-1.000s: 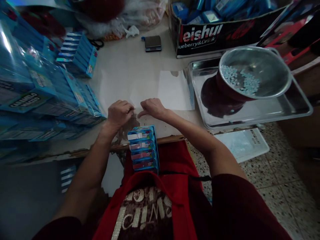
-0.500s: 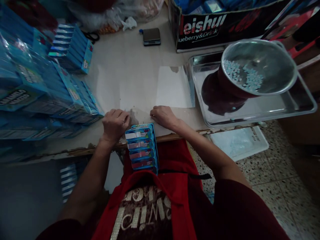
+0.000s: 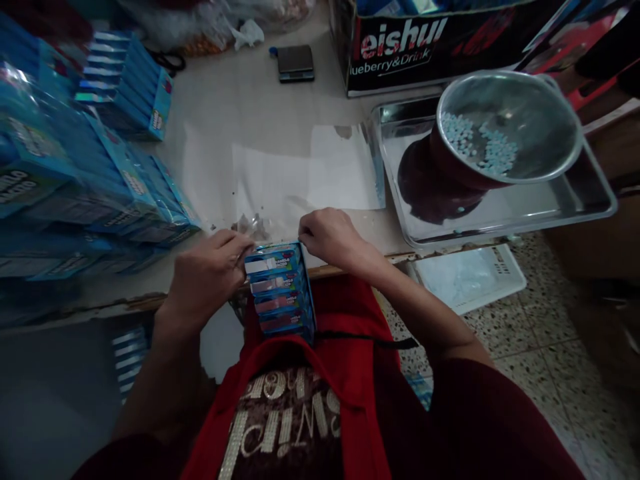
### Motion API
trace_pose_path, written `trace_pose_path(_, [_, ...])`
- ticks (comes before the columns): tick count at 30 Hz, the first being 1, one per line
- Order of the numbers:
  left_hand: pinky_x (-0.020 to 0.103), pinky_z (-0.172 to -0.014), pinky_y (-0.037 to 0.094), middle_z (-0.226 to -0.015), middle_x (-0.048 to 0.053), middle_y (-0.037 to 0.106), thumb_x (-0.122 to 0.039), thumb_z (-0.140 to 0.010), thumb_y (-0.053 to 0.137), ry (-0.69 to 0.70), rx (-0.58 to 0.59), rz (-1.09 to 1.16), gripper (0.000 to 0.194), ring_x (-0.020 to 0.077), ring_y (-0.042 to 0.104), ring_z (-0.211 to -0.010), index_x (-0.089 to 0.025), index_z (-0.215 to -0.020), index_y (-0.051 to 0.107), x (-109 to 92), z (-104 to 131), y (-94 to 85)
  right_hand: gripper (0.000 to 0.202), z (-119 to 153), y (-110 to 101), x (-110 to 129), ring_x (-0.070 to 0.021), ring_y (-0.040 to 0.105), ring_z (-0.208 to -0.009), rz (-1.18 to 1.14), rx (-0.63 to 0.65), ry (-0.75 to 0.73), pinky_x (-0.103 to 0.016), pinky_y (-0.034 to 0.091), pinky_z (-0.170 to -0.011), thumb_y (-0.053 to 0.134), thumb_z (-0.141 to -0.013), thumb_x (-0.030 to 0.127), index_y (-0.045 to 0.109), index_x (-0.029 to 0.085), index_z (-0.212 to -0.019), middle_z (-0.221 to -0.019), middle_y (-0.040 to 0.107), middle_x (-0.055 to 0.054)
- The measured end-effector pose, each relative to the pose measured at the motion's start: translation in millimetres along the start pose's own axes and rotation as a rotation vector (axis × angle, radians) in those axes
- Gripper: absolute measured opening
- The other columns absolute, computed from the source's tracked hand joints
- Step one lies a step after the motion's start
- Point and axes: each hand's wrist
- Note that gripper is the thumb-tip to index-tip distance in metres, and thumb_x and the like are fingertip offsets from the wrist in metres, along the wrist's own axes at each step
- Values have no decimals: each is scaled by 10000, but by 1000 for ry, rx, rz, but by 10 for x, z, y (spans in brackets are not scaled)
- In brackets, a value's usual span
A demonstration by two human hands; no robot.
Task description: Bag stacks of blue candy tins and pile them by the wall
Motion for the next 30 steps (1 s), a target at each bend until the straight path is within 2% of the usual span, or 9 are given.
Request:
trace_pose_path(3, [319,-635,452,-941,50,783,-206,-997,673,-97,-222,69,117,200,709,-786,-214,-938,773,-144,118,-47,136,247,-40,177,-150,701,-701,-79,-149,-36,-299,397,-654,734,-925,160,861,207,-918,-803,818,-19])
trace_pose_path(5, [310,-688,502,-912,43,787,-186,-987,704,-180,-351,141,86,196,726,-808,-202,-938,772,-248,213,16,137,403,43,279,-156,734,-723,-51,-323,-40,-296,434,-660,719,-959,176,851,201,-934,-851,838,-25])
trace_pose_path(9, [292,-754,545,-895,38,791,-160,-954,766,-297,-628,165,44,178,734,-811,-203,-950,776,-374,395,297,168,615,356,330,-147,743,-707,109,-716,-160,-288,483,-630,679,-1045,210,803,186,-934,-825,824,-21])
trace_pose_path(11, [278,-762,549,-893,31,791,-149,-938,790,-289,-728,165,74,161,728,-791,-209,-980,777,-377,462,449,102,679,493,273,-143,756,-743,162,-818,-285,-285,526,-652,688,-1053,185,788,183,-1034,-895,842,-20])
trace_pose_path(15, [268,-764,541,-894,30,787,-143,-950,781,-250,-801,177,107,149,724,-788,-207,-1032,756,-330,474,582,185,720,612,141,-153,792,-879,188,-868,-429,-281,604,-753,719,-1028,133,740,180,-1205,-1051,859,-42])
trace_pose_path(19, [275,-742,525,-849,22,763,-146,-961,765,-269,-758,224,69,155,708,-773,-203,-961,726,-323,411,453,179,705,596,109,-145,797,-870,194,-895,-476,-275,623,-767,695,-1042,140,727,216,-1201,-1019,857,-22])
trace_pose_path(23, [264,-720,528,-852,27,773,-91,-908,798,-167,-745,164,163,156,720,-751,-208,-1000,732,-331,585,407,209,810,655,50,-149,801,-915,174,-829,-524,-279,635,-804,707,-1044,187,715,209,-1252,-1058,857,-29])
trace_pose_path(27, [267,-758,566,-900,43,792,-65,-858,840,-63,-782,35,307,166,749,-770,-214,-1100,724,-280,814,619,234,826,837,-36,-160,805,-942,100,-792,-506,-293,629,-821,692,-1042,189,702,246,-1269,-1063,851,-23])
trace_pose_path(30, [301,-788,595,-922,53,792,-164,-882,844,-156,-832,48,294,191,768,-809,-210,-1125,685,-223,797,810,178,683,959,-54,-166,792,-830,21,-889,-411,-298,605,-767,702,-1020,158,703,234,-1181,-940,836,-20])
Point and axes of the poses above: each hand's wrist, its own z-axis away from the middle knuckle, its own y-axis out of the palm, x = y × z
